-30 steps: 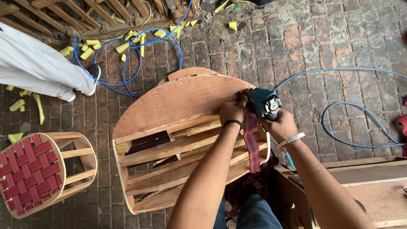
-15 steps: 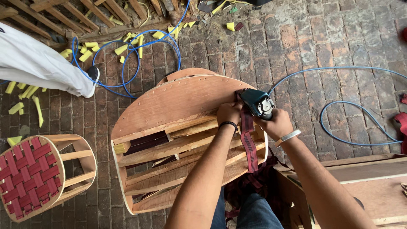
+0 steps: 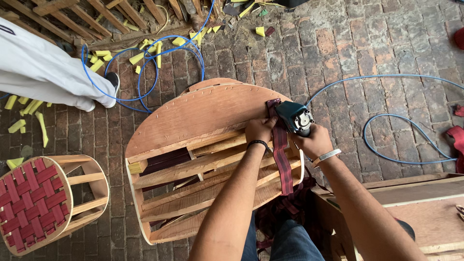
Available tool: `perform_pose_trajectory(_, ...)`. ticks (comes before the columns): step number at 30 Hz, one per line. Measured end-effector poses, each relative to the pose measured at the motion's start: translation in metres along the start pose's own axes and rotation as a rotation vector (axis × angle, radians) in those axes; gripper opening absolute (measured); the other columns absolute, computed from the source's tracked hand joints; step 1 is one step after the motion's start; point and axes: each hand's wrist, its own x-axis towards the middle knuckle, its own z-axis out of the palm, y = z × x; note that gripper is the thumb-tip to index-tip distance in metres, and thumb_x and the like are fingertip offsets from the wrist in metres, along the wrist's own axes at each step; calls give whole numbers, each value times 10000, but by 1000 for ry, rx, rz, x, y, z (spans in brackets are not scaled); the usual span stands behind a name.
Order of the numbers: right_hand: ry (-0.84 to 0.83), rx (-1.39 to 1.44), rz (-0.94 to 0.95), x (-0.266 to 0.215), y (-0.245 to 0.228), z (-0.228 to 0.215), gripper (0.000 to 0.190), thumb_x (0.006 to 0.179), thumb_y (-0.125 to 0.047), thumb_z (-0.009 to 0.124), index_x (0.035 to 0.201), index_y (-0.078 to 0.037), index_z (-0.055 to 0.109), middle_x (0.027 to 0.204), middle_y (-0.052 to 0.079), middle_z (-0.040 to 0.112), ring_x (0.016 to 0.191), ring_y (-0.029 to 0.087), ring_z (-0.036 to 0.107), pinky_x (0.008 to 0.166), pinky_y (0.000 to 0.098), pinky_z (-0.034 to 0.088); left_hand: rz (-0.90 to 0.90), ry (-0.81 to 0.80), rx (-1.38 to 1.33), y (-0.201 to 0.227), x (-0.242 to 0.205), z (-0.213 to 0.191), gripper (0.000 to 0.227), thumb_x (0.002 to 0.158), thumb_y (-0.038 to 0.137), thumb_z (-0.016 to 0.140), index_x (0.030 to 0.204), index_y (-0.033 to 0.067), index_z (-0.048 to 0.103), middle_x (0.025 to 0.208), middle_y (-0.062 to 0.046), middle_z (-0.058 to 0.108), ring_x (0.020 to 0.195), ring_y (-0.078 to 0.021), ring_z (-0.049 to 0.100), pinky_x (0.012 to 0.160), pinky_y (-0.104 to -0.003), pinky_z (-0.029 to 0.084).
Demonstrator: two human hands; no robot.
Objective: The person unrolls a roll of maroon webbing and lays it across the slats of a wooden chair frame. They use a pneumatic staple gun to secure the webbing to the frame, then continue to weave the webbing through the slats.
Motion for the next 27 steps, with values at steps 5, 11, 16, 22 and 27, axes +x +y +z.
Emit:
perform_pose_trajectory(5, -58, -149, -69, 1, -2, 1, 346, 771, -322, 783, 805, 21, 754, 734, 150, 753, 668, 253, 753, 689, 390, 607, -44, -63, -7, -1, -3, 1, 328, 924, 378, 734, 849, 68, 812, 619, -94, 710, 550, -190, 662, 583, -366, 513)
perform_pose_trajectory(11, -29, -98, -46, -1, 4, 3, 321, 770, -318, 764, 811, 0, 760, 737, 138, 757, 672, 255, 761, 699, 376, 619, 10, -48, -5, -4, -3, 0, 322, 896, 392, 747, 859, 79, 812, 615, -70, 720, 546, -172, 681, 586, -347, 524)
perform_pose_trajectory(16, 43, -49, -29, -3, 5, -1, 326, 766, -299, 802, 843, 13, 746, 748, 133, 754, 679, 223, 733, 692, 380, 585, 33, -11, 13, -9, -3, 4, 343, 879, 401, 772, 865, 62, 821, 622, -97, 719, 545, -187, 678, 593, -355, 520)
perform_pose_trajectory(22, 29, 95, 86, -8, 12, -8, 272, 782, -248, 810, 880, -2, 743, 752, 99, 753, 670, 182, 703, 664, 354, 561, 161, 60, 39, -25, 3, 8, 360, 852, 422, 801, 907, 66, 817, 705, -133, 733, 639, -246, 720, 650, -376, 534)
perform_pose_trajectory(27, 146, 411, 99, -21, 53, -10, 264, 756, -153, 776, 958, 3, 709, 786, 67, 732, 674, 182, 686, 627, 339, 560, 226, 87, 9, -39, 5, 9, 398, 823, 471, 803, 953, 96, 817, 772, -122, 760, 698, -237, 739, 682, -358, 553)
